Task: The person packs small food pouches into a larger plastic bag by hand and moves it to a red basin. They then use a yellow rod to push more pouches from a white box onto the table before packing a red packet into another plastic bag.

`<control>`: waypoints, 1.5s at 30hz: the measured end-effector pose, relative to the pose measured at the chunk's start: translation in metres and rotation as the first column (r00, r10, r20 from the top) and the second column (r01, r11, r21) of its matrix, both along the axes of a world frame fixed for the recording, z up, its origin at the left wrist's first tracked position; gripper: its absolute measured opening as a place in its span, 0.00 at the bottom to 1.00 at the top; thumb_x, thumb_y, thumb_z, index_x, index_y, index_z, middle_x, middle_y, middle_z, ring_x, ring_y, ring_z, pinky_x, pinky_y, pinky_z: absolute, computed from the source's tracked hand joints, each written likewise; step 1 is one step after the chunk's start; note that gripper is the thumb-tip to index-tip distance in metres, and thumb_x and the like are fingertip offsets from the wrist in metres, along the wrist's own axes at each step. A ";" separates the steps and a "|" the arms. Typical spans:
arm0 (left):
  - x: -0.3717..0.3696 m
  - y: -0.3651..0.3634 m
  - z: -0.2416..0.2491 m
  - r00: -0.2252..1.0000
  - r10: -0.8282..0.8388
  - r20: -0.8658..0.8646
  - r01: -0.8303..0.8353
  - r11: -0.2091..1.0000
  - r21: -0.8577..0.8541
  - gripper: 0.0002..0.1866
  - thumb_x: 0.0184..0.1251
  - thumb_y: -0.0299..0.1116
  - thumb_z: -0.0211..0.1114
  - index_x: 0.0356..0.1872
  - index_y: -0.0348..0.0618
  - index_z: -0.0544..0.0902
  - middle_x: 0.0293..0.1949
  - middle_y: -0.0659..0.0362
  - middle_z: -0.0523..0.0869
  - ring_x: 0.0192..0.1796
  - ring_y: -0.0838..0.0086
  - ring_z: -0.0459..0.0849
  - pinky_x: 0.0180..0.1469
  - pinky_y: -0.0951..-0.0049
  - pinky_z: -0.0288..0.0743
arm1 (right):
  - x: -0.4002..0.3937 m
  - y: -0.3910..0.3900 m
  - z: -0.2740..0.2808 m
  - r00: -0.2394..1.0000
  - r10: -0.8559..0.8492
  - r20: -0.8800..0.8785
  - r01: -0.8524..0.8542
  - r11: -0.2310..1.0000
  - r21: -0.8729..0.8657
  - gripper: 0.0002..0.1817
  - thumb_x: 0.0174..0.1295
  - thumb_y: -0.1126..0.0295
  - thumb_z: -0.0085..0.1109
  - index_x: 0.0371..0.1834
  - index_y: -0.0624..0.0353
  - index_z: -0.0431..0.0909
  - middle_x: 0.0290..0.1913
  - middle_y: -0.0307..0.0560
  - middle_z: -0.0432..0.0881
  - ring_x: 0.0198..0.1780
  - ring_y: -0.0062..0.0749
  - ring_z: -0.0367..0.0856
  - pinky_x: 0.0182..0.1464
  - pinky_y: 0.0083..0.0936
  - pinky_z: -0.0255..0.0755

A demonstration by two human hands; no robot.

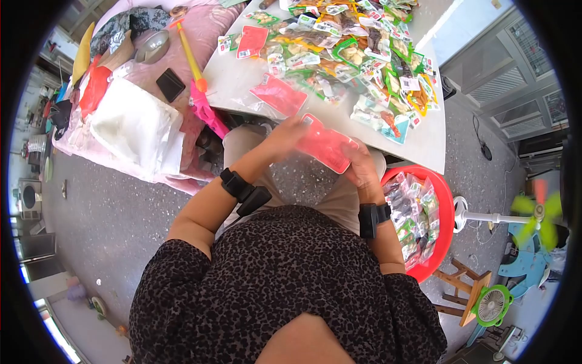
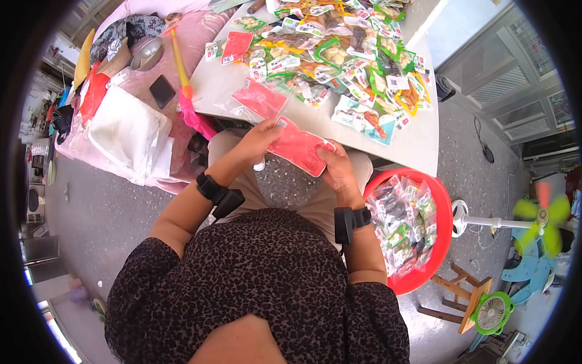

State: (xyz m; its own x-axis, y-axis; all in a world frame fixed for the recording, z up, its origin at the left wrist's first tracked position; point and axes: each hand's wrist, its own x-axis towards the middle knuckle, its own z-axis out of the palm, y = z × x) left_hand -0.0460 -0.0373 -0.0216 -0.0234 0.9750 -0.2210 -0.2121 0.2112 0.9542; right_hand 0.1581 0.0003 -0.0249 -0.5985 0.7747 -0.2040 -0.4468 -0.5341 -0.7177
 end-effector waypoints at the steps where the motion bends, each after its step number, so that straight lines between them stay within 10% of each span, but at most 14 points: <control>1: 0.000 0.000 0.008 0.989 0.060 -0.134 -0.054 0.998 0.045 0.16 0.54 0.38 0.56 0.39 0.38 0.72 0.33 0.59 0.75 0.36 0.76 0.73 0.36 0.75 0.69 | -0.001 0.000 -0.001 0.999 -0.044 0.012 0.045 0.998 -0.046 0.15 0.51 0.77 0.49 0.45 0.66 0.66 0.44 0.50 0.73 0.45 0.34 0.74 0.48 0.30 0.69; 3: -0.002 0.000 0.015 0.823 0.250 -0.510 -0.115 0.953 0.281 0.16 0.52 0.38 0.56 0.39 0.39 0.72 0.34 0.56 0.75 0.36 0.70 0.75 0.36 0.72 0.70 | -0.002 0.001 0.002 0.986 -0.166 0.018 0.166 0.982 -0.085 0.12 0.52 0.81 0.46 0.41 0.65 0.67 0.41 0.50 0.74 0.42 0.34 0.75 0.46 0.31 0.71; 5: -0.007 0.000 0.017 0.353 0.543 -0.762 0.031 0.807 0.589 0.16 0.50 0.38 0.57 0.37 0.39 0.72 0.34 0.53 0.75 0.35 0.63 0.76 0.37 0.69 0.70 | -0.002 0.004 0.008 0.949 -0.316 0.000 0.315 0.946 -0.075 0.10 0.53 0.81 0.45 0.39 0.65 0.68 0.40 0.50 0.74 0.41 0.35 0.76 0.44 0.31 0.72; 11: -0.002 0.003 0.007 0.080 0.347 -0.934 0.111 0.928 0.355 0.11 0.46 0.34 0.55 0.31 0.40 0.72 0.31 0.51 0.75 0.34 0.59 0.76 0.36 0.62 0.70 | -0.013 0.023 -0.005 0.940 -0.339 -0.029 0.339 0.940 -0.031 0.13 0.55 0.81 0.42 0.45 0.65 0.64 0.41 0.51 0.73 0.41 0.35 0.76 0.44 0.30 0.72; 33: -0.017 0.007 0.008 0.206 0.259 -0.944 0.071 0.958 0.278 0.13 0.47 0.31 0.52 0.36 0.41 0.71 0.32 0.49 0.75 0.32 0.54 0.76 0.35 0.60 0.70 | -0.060 0.050 -0.018 0.990 -0.139 -0.011 0.140 0.990 0.026 0.19 0.53 0.78 0.40 0.49 0.75 0.62 0.47 0.57 0.71 0.46 0.39 0.73 0.50 0.30 0.68; 36: -0.007 0.007 0.020 0.228 0.295 -0.928 0.084 0.944 0.321 0.11 0.49 0.31 0.51 0.35 0.41 0.72 0.31 0.49 0.76 0.32 0.55 0.76 0.34 0.60 0.71 | -0.073 0.044 0.001 0.995 -0.031 -0.097 0.031 1.000 -0.005 0.08 0.55 0.80 0.40 0.38 0.69 0.67 0.42 0.54 0.74 0.40 0.36 0.76 0.42 0.29 0.72; 42: 0.002 0.010 0.021 0.197 0.350 -0.916 0.121 0.918 0.377 0.12 0.54 0.34 0.51 0.38 0.43 0.72 0.34 0.51 0.77 0.34 0.57 0.77 0.34 0.61 0.71 | -0.111 0.058 -0.004 0.978 0.198 0.057 -0.205 0.968 0.145 0.09 0.56 0.74 0.44 0.36 0.67 0.69 0.36 0.48 0.75 0.36 0.30 0.75 0.35 0.24 0.71; 45: -0.001 0.009 0.020 0.215 0.379 -0.900 0.092 0.910 0.405 0.13 0.55 0.36 0.51 0.42 0.45 0.72 0.35 0.52 0.77 0.34 0.57 0.77 0.35 0.61 0.72 | -0.107 0.060 0.004 0.879 0.070 0.471 -0.366 0.733 0.574 0.08 0.55 0.71 0.45 0.34 0.66 0.69 0.32 0.46 0.75 0.33 0.28 0.75 0.31 0.22 0.71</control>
State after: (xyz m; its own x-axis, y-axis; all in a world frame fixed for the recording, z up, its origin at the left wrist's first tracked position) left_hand -0.0475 -0.0280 -0.0012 -0.1304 0.9156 0.3803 0.9016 -0.0501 0.4298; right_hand 0.0508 0.0599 -0.0210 -0.7476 0.6636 0.0260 0.0213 0.0630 -0.9978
